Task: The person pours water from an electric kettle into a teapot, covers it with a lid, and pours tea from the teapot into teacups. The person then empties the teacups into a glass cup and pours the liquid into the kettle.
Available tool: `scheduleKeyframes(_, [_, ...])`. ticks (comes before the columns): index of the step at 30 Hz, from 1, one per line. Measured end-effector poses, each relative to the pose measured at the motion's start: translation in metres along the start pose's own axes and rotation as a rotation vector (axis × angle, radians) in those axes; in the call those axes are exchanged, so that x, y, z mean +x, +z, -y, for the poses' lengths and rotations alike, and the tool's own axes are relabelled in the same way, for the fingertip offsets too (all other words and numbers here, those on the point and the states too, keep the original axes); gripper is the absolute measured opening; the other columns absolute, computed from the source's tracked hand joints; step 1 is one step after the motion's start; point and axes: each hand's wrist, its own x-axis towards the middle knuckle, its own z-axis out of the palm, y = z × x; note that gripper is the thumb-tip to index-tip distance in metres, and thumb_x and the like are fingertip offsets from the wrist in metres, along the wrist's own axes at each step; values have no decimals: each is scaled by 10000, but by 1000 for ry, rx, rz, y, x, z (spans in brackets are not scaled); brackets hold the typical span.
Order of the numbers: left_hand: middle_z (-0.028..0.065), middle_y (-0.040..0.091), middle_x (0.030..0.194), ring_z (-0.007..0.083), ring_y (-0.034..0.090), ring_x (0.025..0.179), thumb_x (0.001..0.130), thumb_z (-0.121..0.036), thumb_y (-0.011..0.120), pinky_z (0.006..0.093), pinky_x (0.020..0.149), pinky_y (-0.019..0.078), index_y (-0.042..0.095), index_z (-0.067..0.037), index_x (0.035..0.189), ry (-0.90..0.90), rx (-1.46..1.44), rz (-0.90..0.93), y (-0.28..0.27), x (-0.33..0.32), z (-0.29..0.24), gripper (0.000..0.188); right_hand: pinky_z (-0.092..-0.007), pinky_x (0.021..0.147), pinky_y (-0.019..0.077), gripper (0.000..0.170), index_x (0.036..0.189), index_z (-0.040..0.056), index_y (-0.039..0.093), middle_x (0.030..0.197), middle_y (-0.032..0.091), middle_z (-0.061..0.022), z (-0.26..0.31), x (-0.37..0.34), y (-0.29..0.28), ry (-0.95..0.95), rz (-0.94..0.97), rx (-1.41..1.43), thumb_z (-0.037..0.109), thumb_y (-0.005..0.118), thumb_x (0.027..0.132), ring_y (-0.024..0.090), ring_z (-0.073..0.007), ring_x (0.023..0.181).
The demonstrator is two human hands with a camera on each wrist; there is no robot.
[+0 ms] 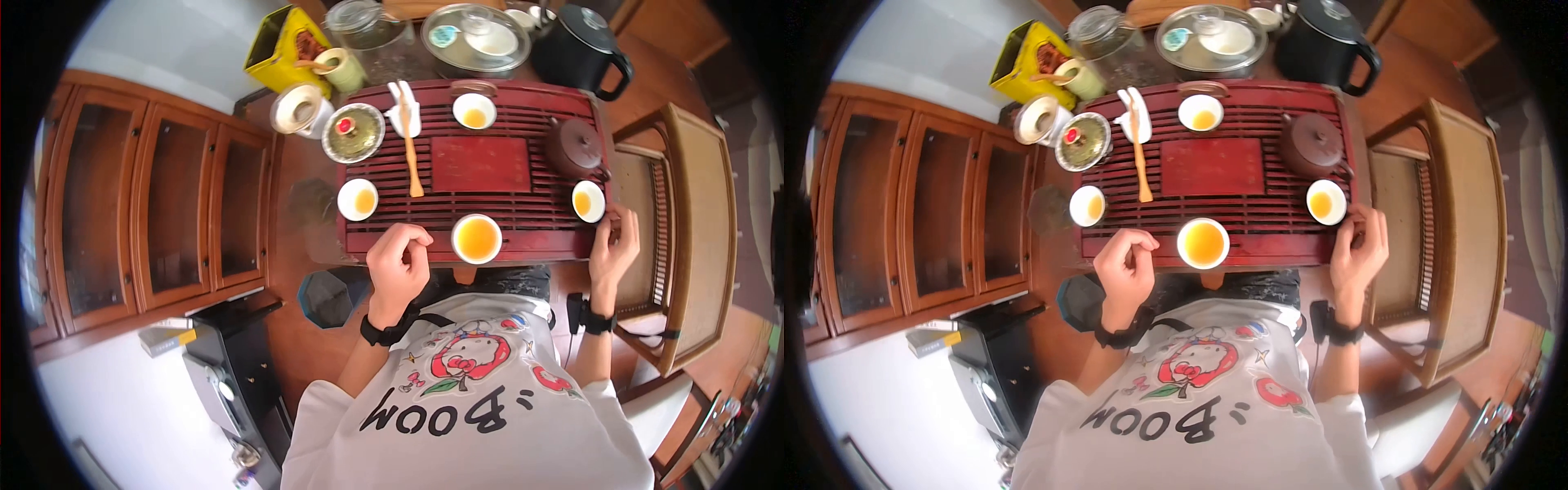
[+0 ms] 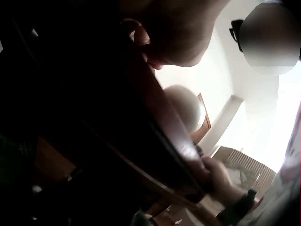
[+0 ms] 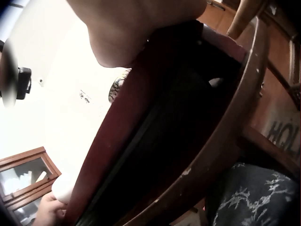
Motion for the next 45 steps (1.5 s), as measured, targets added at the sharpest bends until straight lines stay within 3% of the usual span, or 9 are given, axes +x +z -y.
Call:
scheduleKeyframes(4, [97, 701, 793, 141, 670, 688, 852, 165, 566, 256, 583, 479, 646, 9, 838, 17, 12, -193, -41, -4, -12, 176, -359, 875, 534, 533, 1337, 37, 621, 1241, 661, -127, 9, 2, -16, 9, 221, 131, -49, 648, 812, 661, -251, 1059])
scheduleKeyframes(9, [100, 719, 977, 155, 677, 811, 859, 136, 572, 235, 673, 495, 597, -6, 956, -42, 188, -491, -90, 4, 13, 173, -432, 1083, 476, 663, 1436, 43, 549, 1392, 631, -169, 31, 3, -12, -60, 327, 140, -46, 701, 797, 604, -353, 1288])
scheduleKeyframes(14, [164, 451, 1601, 319, 479, 1450, 836, -12, 742, 437, 1090, 456, 412, -71, 1533, -200, 324, -307, -113, 13, 29, 773, -455, 1102, 476, 635, 1414, 42, 567, 1360, 648, -192, 35, 8, -1, -118, 297, 21, 6, 779, 817, 610, -399, 1279])
scheduleKeyframes(23, [225, 441, 1577, 331, 535, 1406, 813, -73, 845, 446, 1106, 497, 300, -96, 1609, -298, -51, -261, -96, 24, 71, 965, -439, 1070, 497, 628, 1412, 45, 583, 1317, 679, -178, 48, 1, -2, -84, 309, -3, 15, 780, 816, 648, -373, 1244])
scheduleKeyframes(25, [226, 477, 1553, 317, 574, 1373, 817, -70, 851, 425, 1089, 517, 294, -98, 1609, -328, -91, -291, -96, 26, 72, 968, -351, 998, 514, 632, 1431, 37, 580, 1320, 679, -157, 56, -2, -1, -35, 351, 81, -7, 764, 829, 670, -274, 1180])
scheduleKeyframes(29, [188, 608, 1445, 285, 652, 1276, 816, -81, 871, 398, 1057, 541, 391, -76, 1553, -389, -34, -338, -100, 25, 67, 880, -404, 1029, 535, 663, 1423, 24, 578, 1312, 678, -181, 64, 0, 4, -38, 431, 139, -1, 786, 794, 675, -327, 1219])
scheduleKeyframes(37, [149, 643, 1411, 240, 643, 1263, 774, -60, 896, 379, 1055, 521, 513, -30, 1444, -335, -25, -518, -109, 6, 14, 772, -346, 1042, 535, 634, 1409, -6, 569, 1254, 653, -120, 123, 19, 8, 31, 710, 573, -91, 704, 796, 665, -219, 1175])
scheduleKeyframes(43, [135, 648, 1314, 246, 658, 1195, 713, -98, 918, 383, 1039, 521, 552, -15, 1389, -139, 77, -395, -95, -5, -44, 773, -347, 1075, 506, 671, 1397, -1, 589, 1335, 584, -118, 169, 33, 26, -147, 903, 717, -103, 692, 741, 639, -232, 1227])
scheduleKeyframes(45, [142, 658, 1286, 260, 680, 1161, 686, -121, 934, 386, 1002, 539, 571, -15, 1369, -58, 77, -338, -83, -4, -50, 781, -374, 1062, 516, 659, 1365, 9, 621, 1317, 610, -143, 190, 38, 30, -442, 913, 677, -89, 707, 720, 654, -287, 1218])
